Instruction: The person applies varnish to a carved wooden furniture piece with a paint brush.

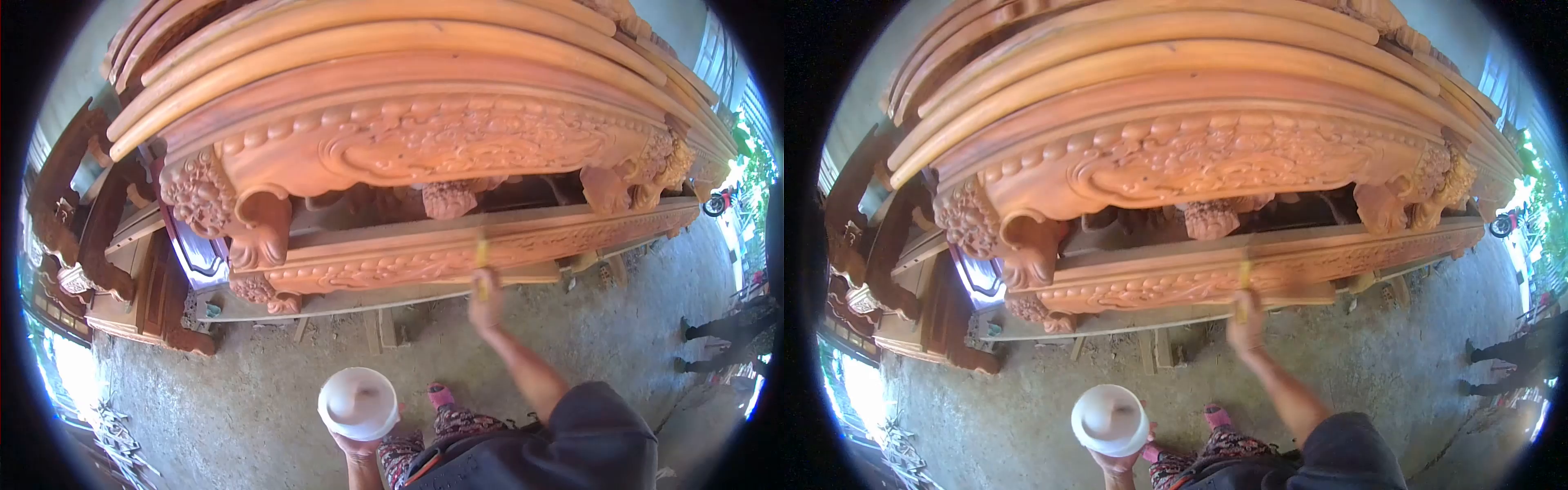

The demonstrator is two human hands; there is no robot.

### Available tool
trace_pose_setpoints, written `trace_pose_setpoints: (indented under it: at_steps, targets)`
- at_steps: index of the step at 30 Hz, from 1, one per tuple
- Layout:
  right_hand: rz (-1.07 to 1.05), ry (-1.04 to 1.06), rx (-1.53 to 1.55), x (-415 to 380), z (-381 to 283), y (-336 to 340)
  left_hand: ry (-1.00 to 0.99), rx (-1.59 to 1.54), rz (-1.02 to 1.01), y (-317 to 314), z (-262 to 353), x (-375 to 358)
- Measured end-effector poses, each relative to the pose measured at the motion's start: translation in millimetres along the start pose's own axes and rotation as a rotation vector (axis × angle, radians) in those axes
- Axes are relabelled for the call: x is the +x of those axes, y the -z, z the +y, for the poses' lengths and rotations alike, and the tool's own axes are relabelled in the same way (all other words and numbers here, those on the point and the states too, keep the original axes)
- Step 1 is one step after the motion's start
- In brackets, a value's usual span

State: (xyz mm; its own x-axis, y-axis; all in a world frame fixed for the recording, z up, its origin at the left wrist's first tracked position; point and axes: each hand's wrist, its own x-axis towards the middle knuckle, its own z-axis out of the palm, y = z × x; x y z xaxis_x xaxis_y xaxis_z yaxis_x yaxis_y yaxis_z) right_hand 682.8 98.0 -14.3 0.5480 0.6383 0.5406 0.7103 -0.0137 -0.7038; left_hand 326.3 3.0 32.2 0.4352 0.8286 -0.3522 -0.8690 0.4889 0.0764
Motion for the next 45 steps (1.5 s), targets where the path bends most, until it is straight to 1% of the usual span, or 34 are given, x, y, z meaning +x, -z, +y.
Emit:
trace_pose_setpoints:
  at_steps: [1, 2, 3, 4, 6, 7, 9, 10, 11, 12, 13, 14, 16, 18, 19, 21, 22, 23, 24, 25, 27, 28, 30, 31, 32, 33, 34, 36, 37, 38, 40, 42, 44, 45]
  targets:
    - [-0.003, 0.006, 0.153, -2, -44, -22, 0.000, 0.002, -0.008, -10, -7, 3]
    - [-0.137, -0.010, 0.194, -6, -72, -42, 0.005, -0.025, -0.042, -19, -13, 5]
    - [-0.169, 0.114, 0.243, -16, -91, -67, 0.012, -0.049, -0.070, -23, -16, 7]
    - [-0.233, 0.220, 0.386, -19, -113, -85, 0.020, -0.043, -0.063, -22, -17, 8]
    - [-0.481, 0.227, 0.478, -28, -132, -125, 0.007, 0.010, 0.045, -21, -11, 7]
    - [-0.477, 0.222, 0.469, -26, -127, -123, 0.019, 0.009, 0.045, -23, -6, 8]
    - [-0.463, 0.267, 0.438, 7, -134, -92, 0.005, -0.213, 0.196, -32, 6, 7]
    - [-0.406, 0.246, 0.483, 17, -109, -85, 0.005, -0.231, 0.190, -20, 14, 11]
    - [-0.361, 0.053, 0.265, 22, -84, -70, -0.015, -0.096, 0.156, 2, 23, 15]
    - [-0.305, 0.119, 0.294, 34, -62, -40, -0.033, -0.038, 0.135, 5, 30, 16]
    - [-0.279, 0.153, 0.131, 42, -56, -7, -0.051, 0.020, 0.115, 7, 38, 16]
    - [-0.191, 0.238, -0.064, 44, -34, 12, 0.008, 0.073, -0.009, -7, 46, 12]
    - [-0.094, 0.158, -0.182, 48, -26, 38, 0.052, 0.107, -0.131, -11, 56, 2]
    - [-0.103, 0.153, -0.209, 46, -39, 18, 0.034, -0.062, -0.103, -9, 66, 4]
    - [-0.099, 0.129, -0.237, 50, -45, 4, 0.022, -0.074, -0.122, -9, 71, 5]
    - [-0.109, 0.168, -0.190, 38, -95, -60, 0.049, -0.347, -0.077, 1, 82, -2]
    - [-0.121, 0.136, -0.025, 28, -139, -92, -0.088, 0.069, -0.021, 35, 88, 0]
    - [-0.146, 0.271, 0.117, 20, -146, -134, -0.089, 0.068, -0.021, 28, 94, -4]
    - [-0.216, 0.229, 0.214, 11, -187, -158, -0.102, -0.068, 0.093, 10, 101, -9]
    - [-0.281, 0.264, 0.350, 7, -208, -187, -0.131, -0.070, 0.105, 15, 102, -10]
    - [-0.499, 0.093, 0.620, 5, -228, -224, -0.189, -0.071, 0.127, 24, 103, -13]
    - [-0.519, 0.032, 0.675, 7, -222, -229, -0.203, -0.030, 0.137, 22, 106, -16]
    - [-0.503, -0.078, 0.726, 11, -199, -218, -0.220, 0.008, 0.144, 19, 118, -21]
    - [-0.514, -0.023, 0.601, 20, -179, -188, -0.182, -0.096, 0.171, 16, 125, -22]
    - [-0.472, 0.022, 0.590, 26, -143, -165, -0.160, -0.159, 0.180, 22, 128, -22]
    - [-0.408, -0.016, 0.495, 35, -128, -125, -0.138, -0.223, 0.190, 28, 132, -21]
    - [-0.405, -0.221, 0.508, 42, -96, -90, -0.144, -0.075, 0.118, 49, 133, -17]
    - [-0.258, -0.283, 0.430, 57, -58, -17, -0.125, 0.054, 0.055, 65, 133, -17]
    - [-0.174, -0.327, 0.348, 60, -34, 6, -0.136, -0.043, 0.114, 60, 134, -14]
    - [-0.162, -0.328, 0.317, 62, -17, 15, -0.121, -0.096, 0.145, 55, 132, -11]
    - [0.148, 0.099, -0.385, 69, 13, 37, -0.150, -0.112, 0.190, 43, 127, -6]
    - [0.210, 0.088, -0.374, 64, -18, 19, -0.119, 0.021, 0.087, 21, 125, -4]
    - [-0.052, 0.132, -0.086, 48, -87, -11, -0.064, -0.045, 0.129, 12, 117, 3]
    - [-0.240, -0.100, 0.118, 39, -114, -25, -0.024, -0.106, 0.168, 11, 110, 5]
